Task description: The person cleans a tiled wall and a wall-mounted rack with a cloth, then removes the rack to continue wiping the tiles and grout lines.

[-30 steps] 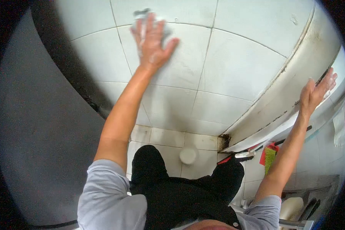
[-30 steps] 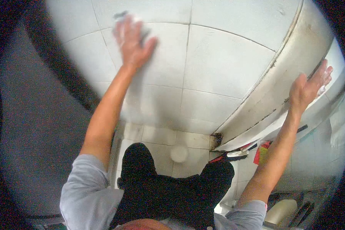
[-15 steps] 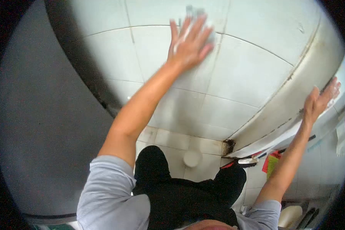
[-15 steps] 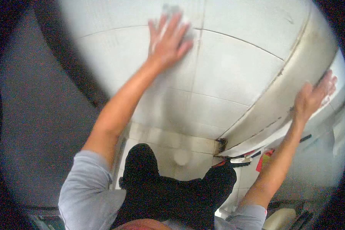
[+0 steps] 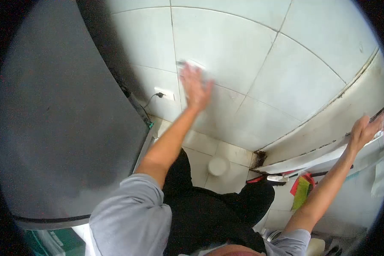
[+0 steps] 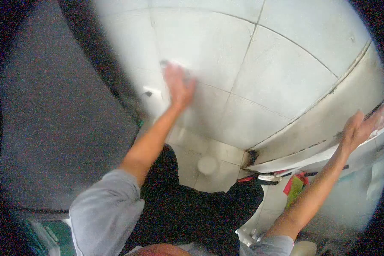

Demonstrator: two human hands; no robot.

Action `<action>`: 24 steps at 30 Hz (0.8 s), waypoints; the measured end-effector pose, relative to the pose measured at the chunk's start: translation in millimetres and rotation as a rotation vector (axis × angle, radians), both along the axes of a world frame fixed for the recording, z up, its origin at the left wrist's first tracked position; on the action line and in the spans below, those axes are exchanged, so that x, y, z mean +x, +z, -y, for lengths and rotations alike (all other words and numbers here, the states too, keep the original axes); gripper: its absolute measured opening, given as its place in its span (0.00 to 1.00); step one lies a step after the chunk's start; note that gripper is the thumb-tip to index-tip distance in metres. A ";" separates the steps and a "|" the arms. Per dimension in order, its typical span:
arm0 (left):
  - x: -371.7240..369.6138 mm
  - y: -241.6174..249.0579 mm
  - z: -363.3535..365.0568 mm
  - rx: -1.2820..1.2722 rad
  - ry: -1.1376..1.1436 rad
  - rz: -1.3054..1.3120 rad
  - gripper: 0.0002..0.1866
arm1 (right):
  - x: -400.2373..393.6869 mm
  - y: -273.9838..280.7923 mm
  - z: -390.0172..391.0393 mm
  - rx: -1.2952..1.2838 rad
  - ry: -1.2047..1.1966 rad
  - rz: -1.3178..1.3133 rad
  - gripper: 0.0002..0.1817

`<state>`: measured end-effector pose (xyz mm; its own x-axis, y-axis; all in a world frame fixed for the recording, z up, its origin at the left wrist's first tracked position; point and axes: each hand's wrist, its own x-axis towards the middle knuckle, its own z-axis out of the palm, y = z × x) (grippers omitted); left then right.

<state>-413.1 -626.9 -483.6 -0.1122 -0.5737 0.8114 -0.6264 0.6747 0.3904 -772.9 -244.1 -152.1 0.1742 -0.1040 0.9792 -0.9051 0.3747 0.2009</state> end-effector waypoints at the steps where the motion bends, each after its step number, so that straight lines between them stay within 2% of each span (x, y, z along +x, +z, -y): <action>1: 8.7 8.7 15.1 0.049 0.094 -0.101 0.52 | -0.7 -1.4 -1.6 -0.004 -0.011 0.022 0.42; 4: -17.8 21.8 -19.5 0.193 0.038 -0.329 0.53 | -0.2 -0.8 2.1 -0.033 -0.034 0.079 0.42; 7: -60.7 -56.8 -64.3 0.482 -0.023 -0.363 0.53 | 3.2 0.9 3.9 -0.029 -0.044 0.059 0.42; 8: -67.1 -58.3 -77.1 0.606 -0.046 -0.389 0.52 | 2.7 1.7 3.2 -0.023 -0.047 0.040 0.42; 10: -62.8 -52.8 -60.2 0.550 -0.017 -0.413 0.52 | 1.1 0.8 2.2 -0.016 -0.049 0.010 0.42; 14: -23.3 26.4 -26.2 0.284 0.015 -0.424 0.51 | 1.6 -2.7 3.6 0.010 -0.018 -0.033 0.42; 15: -30.3 8.9 -24.8 0.315 0.074 -0.452 0.51 | 1.5 -1.6 3.9 0.013 -0.012 -0.035 0.42; 18: -57.6 -109.2 -16.2 0.445 0.232 -0.547 0.51 | -1.0 -2.0 3.3 0.005 -0.020 -0.004 0.42; 20: -61.5 -187.6 -11.5 0.744 0.209 -0.712 0.52 | -8.4 -4.0 1.3 -0.007 -0.034 -0.023 0.42; 21: -59.2 -212.1 -2.1 0.917 0.147 -0.882 0.53 | -12.9 -4.4 -0.5 -0.013 -0.048 -0.040 0.41; 22: -57.1 -221.0 11.9 1.025 0.104 -1.042 0.54 | -19.9 -5.7 -2.8 -0.021 -0.075 -0.067 0.41; 23: -44.6 -184.9 9.7 1.142 0.071 -1.261 0.54 | -24.1 -6.8 -1.3 -0.033 -0.100 -0.096 0.41; 24: -43.1 -142.6 0.6 1.010 0.079 -1.027 0.54 | -24.4 -8.1 0.8 -0.041 -0.060 -0.039 0.38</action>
<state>-456.2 -627.5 -626.2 0.3190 -0.9177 -0.2367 0.1977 -0.1799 0.9636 -797.3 -244.9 -160.2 0.2069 -0.0758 0.9754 -0.8724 0.4369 0.2190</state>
